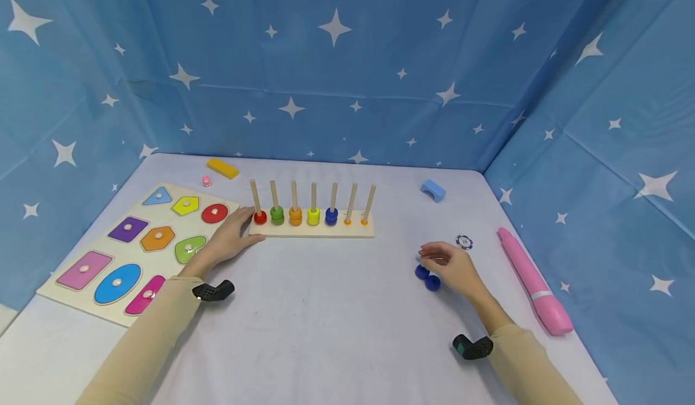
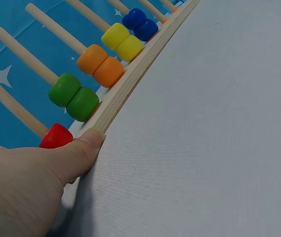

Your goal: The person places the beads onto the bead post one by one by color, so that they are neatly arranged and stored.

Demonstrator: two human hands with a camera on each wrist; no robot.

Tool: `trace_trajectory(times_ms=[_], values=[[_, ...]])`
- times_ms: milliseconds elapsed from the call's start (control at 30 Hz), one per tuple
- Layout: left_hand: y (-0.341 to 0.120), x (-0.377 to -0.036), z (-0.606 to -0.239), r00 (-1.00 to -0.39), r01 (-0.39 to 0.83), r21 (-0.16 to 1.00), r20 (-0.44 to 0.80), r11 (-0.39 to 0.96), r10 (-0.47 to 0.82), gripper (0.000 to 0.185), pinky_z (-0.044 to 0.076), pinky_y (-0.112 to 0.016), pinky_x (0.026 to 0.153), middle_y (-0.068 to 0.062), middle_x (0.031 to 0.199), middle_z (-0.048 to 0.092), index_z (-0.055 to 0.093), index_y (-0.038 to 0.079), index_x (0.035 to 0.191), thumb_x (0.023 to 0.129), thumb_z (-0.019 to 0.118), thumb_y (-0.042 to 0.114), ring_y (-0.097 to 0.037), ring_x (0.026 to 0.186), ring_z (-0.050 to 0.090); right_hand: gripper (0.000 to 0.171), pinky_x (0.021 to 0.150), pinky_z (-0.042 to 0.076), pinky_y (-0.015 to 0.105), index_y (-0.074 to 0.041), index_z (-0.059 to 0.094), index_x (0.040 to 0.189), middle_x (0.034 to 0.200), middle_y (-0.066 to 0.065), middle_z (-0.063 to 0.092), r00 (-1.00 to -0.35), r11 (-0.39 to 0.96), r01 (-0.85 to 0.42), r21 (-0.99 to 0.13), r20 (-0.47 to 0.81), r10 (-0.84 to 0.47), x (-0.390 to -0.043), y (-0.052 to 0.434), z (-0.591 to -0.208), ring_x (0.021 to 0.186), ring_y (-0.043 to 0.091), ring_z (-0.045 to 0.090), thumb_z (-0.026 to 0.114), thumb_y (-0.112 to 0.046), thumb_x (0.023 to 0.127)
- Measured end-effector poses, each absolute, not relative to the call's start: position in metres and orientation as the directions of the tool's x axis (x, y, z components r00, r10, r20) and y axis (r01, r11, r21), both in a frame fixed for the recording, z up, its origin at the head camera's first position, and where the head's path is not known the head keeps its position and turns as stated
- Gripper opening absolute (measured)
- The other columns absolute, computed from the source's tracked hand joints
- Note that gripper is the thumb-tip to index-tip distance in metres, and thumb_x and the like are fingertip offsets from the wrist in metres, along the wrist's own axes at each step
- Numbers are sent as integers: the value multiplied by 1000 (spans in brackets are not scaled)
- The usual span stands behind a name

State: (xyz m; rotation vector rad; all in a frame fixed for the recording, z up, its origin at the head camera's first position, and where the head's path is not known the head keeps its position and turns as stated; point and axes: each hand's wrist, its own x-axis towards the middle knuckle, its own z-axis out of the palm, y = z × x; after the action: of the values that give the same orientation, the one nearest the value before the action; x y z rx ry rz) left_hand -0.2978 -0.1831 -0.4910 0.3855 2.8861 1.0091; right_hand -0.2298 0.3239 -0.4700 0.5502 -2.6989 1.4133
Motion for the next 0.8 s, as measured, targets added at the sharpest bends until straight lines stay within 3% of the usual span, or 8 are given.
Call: trace_trajectory(times_ms=[433,800], values=[[-184,-297,-490,-967,216,622,27,752,255,81,15,-50,114,-21,151,24,27,-2,147,87,69,32,-35,141,11,32,74,53,16,-1,64,111,99,10,69,-954,656,-289,-697,151,-259,-225,318,-477,86,15,64,73,-12,83],[-183,-298,-492,-971,197,618,16,761,239,82,15,-50,114,-19,152,23,26,0,147,86,69,34,-34,142,11,32,77,49,10,0,61,117,108,13,67,-958,640,-286,-713,206,-199,-246,310,-453,93,19,65,67,-14,89]])
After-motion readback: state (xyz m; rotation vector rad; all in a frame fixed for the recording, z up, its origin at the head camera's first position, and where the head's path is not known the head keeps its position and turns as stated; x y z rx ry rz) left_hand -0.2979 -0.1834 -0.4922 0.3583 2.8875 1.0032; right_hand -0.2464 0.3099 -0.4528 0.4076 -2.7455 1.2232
